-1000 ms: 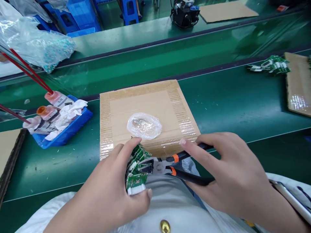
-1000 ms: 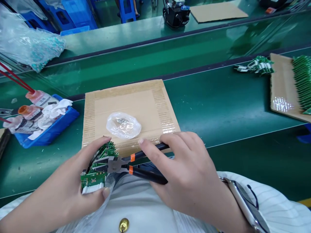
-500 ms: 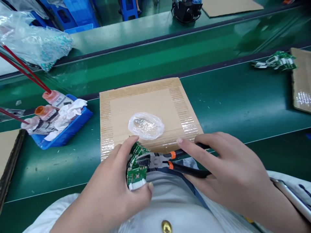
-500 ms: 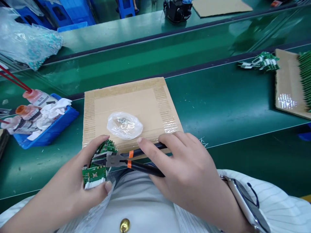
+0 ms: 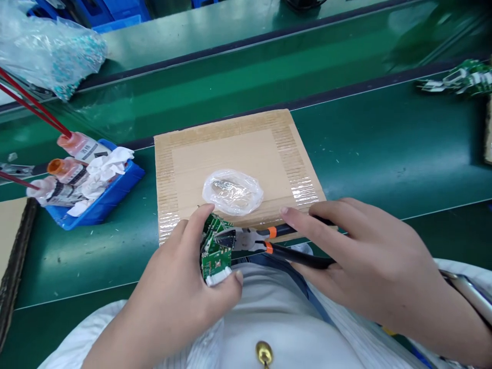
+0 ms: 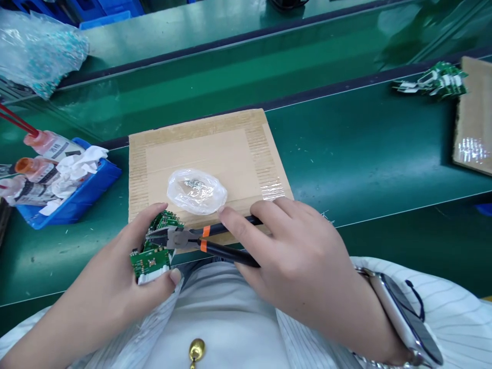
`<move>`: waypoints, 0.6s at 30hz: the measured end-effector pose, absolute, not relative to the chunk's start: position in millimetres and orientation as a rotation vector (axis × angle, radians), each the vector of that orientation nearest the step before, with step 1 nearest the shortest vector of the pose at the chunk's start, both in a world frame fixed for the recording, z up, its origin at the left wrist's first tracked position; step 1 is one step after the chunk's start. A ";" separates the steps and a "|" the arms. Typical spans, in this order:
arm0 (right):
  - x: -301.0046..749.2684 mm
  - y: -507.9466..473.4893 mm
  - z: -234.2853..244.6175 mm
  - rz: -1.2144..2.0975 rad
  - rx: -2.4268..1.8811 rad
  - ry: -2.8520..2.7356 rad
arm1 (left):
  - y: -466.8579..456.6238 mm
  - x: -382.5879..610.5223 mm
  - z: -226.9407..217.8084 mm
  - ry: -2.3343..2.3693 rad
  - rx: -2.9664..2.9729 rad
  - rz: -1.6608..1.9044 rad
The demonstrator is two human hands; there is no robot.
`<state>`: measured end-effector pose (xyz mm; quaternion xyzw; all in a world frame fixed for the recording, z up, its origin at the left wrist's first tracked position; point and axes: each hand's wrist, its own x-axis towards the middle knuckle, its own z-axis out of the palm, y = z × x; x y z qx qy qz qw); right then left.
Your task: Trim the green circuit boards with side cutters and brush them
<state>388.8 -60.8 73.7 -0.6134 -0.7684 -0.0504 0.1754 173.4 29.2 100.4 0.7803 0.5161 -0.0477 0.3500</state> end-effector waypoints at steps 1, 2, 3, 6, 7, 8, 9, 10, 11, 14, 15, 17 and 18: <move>389.2 -60.6 73.3 -0.138 -1.733 -2.182 | 29.1 173.6 100.0 1.346 2.026 -0.123; 389.4 -60.5 73.0 -0.132 -1.731 -2.187 | 29.1 173.8 99.7 1.354 2.027 -0.130; 389.6 -60.3 72.7 -0.129 -1.731 -2.189 | 29.2 174.2 99.4 1.361 2.026 -0.137; 389.6 -58.9 71.8 -0.128 -1.736 -2.192 | 30.0 175.6 99.2 1.382 2.023 -0.134; 389.6 -58.1 71.6 -0.132 -1.739 -2.191 | 30.3 176.1 99.2 1.390 2.023 -0.133; 389.7 -57.2 71.7 -0.138 -1.742 -2.192 | 30.6 176.7 99.2 1.399 2.026 -0.128; 389.9 -56.3 71.8 -0.145 -1.744 -2.192 | 30.9 177.2 99.3 1.408 2.028 -0.127; 390.4 -55.4 72.2 -0.155 -1.745 -2.193 | 31.1 177.7 99.3 1.416 2.027 -0.129; 391.0 -54.6 72.6 -0.162 -1.742 -2.196 | 31.3 178.3 99.3 1.419 2.025 -0.135; 394.0 -52.9 73.9 -0.170 -1.720 -2.210 | 31.4 179.7 98.9 1.441 2.035 -0.136; 395.2 -52.5 74.2 -0.166 -1.710 -2.212 | 31.3 180.1 98.7 1.450 2.040 -0.138; 397.5 -51.9 74.4 -0.143 -1.692 -2.218 | 30.7 180.4 98.4 1.458 2.054 -0.143; 398.5 -51.6 74.3 -0.129 -1.683 -2.220 | 30.3 180.4 98.4 1.460 2.062 -0.142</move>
